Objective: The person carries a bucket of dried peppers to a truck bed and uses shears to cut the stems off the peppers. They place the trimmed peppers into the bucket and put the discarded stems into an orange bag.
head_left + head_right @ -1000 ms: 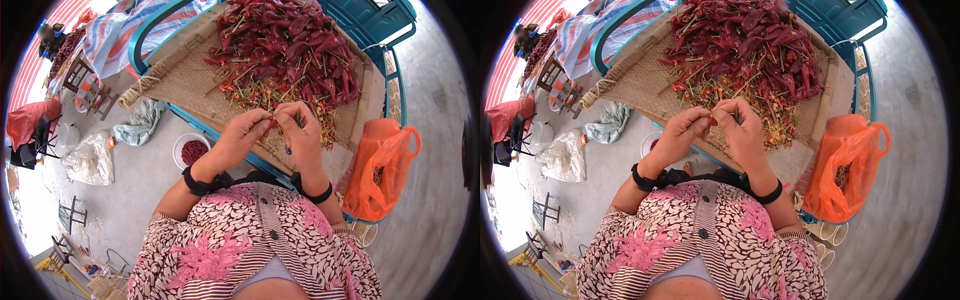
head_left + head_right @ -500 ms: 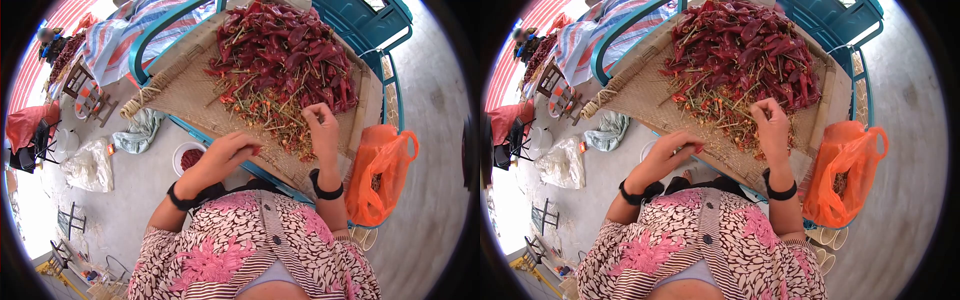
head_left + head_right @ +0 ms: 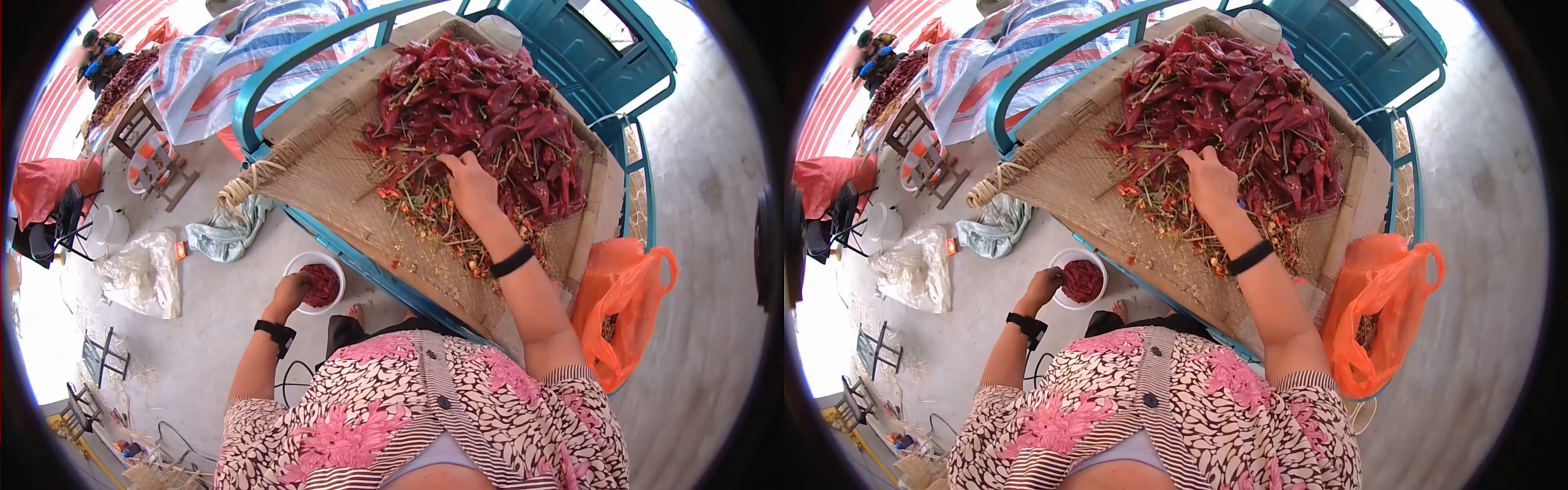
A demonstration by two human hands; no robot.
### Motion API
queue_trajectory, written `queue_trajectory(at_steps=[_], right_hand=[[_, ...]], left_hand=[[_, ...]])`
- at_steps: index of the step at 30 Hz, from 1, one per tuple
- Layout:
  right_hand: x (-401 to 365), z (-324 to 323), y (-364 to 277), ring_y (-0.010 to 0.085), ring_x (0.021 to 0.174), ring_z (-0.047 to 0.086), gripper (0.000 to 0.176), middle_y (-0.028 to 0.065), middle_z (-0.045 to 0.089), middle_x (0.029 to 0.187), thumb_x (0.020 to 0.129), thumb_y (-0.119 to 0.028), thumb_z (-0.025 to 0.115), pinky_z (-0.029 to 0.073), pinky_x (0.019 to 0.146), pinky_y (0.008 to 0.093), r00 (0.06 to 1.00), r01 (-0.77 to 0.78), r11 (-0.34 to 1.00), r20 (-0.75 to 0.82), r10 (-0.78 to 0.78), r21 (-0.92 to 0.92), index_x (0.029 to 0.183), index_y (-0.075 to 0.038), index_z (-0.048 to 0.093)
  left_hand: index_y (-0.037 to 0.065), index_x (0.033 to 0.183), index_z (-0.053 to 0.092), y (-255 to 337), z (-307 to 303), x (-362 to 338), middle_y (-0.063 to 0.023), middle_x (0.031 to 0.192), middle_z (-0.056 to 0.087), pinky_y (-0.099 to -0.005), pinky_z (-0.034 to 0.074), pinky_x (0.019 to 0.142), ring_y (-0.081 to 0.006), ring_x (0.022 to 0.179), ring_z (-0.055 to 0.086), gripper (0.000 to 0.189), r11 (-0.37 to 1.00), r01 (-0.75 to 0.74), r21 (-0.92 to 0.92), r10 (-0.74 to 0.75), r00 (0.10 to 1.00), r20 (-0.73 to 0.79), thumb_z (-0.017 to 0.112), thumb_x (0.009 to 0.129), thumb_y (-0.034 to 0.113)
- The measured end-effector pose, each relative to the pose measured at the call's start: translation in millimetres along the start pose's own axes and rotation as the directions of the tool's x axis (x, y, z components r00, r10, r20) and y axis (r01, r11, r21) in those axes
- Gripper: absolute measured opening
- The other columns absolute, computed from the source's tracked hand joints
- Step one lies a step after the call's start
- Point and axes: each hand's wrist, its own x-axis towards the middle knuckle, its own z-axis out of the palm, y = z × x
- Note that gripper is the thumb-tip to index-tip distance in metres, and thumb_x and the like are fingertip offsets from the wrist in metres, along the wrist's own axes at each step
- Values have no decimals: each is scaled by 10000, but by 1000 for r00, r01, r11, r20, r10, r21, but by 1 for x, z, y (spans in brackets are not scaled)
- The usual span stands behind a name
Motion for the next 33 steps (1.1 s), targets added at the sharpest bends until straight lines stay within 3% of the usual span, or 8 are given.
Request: queue_trajectory(at_steps=[10,13,16,19,24,28,30,33], right_hand=[[-10,-9,-9,311,822,612,260,88,517,1012,814,-77,640,491,683,432,1000,6,997,1,-7,77,1042,-142,533],[-15,-18,-10,336,863,615,258,106,551,1012,817,-104,650,486,713,433,995,-82,982,-33,89,169,1039,-107,517],[-15,-35,-12,313,886,614,305,120,607,958,815,-157,680,466,763,401,977,-180,925,-44,206,334,1044,-48,509],[-22,-60,-19,174,748,578,337,75,598,889,818,-170,698,456,675,325,947,-300,760,84,310,577,1055,-20,511],[-46,-71,-34,30,547,444,310,16,578,819,825,-154,716,346,463,206,934,-313,330,225,277,891,1023,-17,521],[-68,-88,-54,36,621,504,265,7,594,839,846,-133,708,390,508,198,941,-335,135,323,101,933,1017,-24,538],[-77,-92,-61,40,682,526,234,1,601,850,857,-122,696,410,553,195,953,-304,88,303,22,949,1012,-27,550],[-87,-89,-45,38,764,528,254,-22,579,838,867,-105,679,429,638,192,979,-203,287,199,45,936,1089,-30,582]], left_hand=[[44,1010,664,-68,38,31,-169,971,678,-371,514,795,-295,891,661,268,999,1,-50,-9,990,-144,637,755,122],[10,1021,655,-52,30,32,-121,937,687,-346,512,771,-222,861,651,260,998,33,60,-33,999,0,613,802,143],[51,1052,654,-4,1,25,-139,971,668,-351,512,774,-271,871,649,321,978,87,-187,-26,951,307,672,774,212],[12,1021,644,112,-47,-1,-63,898,637,-282,504,711,-138,876,618,236,900,217,-377,45,816,576,612,889,205],[4,1240,511,246,-77,-26,-44,1056,604,-276,485,847,-115,961,573,373,675,-161,-720,394,904,167,578,944,220],[13,1348,410,297,-48,3,-76,1152,579,-287,474,878,-136,1021,562,475,566,-526,-635,482,836,-263,581,948,204],[-4,1323,413,311,-40,5,-74,1134,592,-293,461,873,-131,983,571,471,474,-429,-769,453,868,-205,599,936,189],[-8,1277,431,318,-28,2,-68,1104,605,-289,451,869,-127,922,585,438,381,-334,-862,431,889,-154,615,927,182]])
